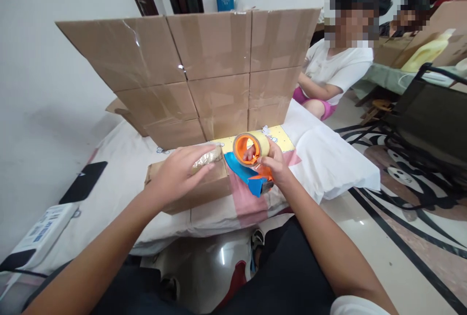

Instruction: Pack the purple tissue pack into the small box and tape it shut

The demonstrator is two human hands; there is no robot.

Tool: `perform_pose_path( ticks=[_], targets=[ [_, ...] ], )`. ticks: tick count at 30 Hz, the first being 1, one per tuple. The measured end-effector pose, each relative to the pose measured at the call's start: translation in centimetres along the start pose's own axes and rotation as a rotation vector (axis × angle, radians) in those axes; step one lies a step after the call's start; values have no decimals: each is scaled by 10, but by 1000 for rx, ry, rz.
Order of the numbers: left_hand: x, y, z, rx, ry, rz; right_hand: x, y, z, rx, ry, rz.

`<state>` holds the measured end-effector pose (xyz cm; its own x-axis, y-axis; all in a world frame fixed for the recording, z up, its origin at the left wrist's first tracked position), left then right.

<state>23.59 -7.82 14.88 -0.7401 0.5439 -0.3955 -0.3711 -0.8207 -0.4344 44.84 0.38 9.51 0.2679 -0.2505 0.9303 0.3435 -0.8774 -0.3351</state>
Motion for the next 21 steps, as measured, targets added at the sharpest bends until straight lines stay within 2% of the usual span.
perform_pose_path(
  ticks=[2, 5, 7, 9, 12, 16, 17, 19, 21],
  targets=[
    [2, -31, -17, 103, 217, 98, 7, 1, -4, 78, -9, -3],
    [0, -70, -46, 308, 638, 118, 14, 3, -3, 146, -2, 11],
    [-4, -84, -59, 383, 843, 101, 18, 6, 1, 164, -23, 26],
    [-7, -89, -65, 394, 973, 110, 20, 11, 5, 173, -33, 26],
    [-12, -85, -69, 363, 1145, 167, 24, 23, 6, 134, 13, 5],
    [-21, -77, -70, 285, 1275, 303, 33, 37, 2, -62, 24, -27],
    [-22, -75, -67, 213, 1228, 338, 34, 39, 0, -95, 30, -33],
    [-25, -65, -56, -1, 1020, 368, 35, 39, 0, -161, 79, -10],
    [-37, -48, -44, -166, 753, 320, 37, 40, 11, -344, 167, 74]
  ],
)
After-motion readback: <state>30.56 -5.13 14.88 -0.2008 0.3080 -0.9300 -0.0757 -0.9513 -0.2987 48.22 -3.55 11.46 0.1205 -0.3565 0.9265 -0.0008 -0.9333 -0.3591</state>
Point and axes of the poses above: each hand's wrist, its own y-axis away from the middle knuckle, its own z-axis out of the back of the hand, x = y × z, the point moved 6 cm from there along -y, towards the middle knuckle, and after that the axes turned 5 degrees about y, right-handed, at the moved point
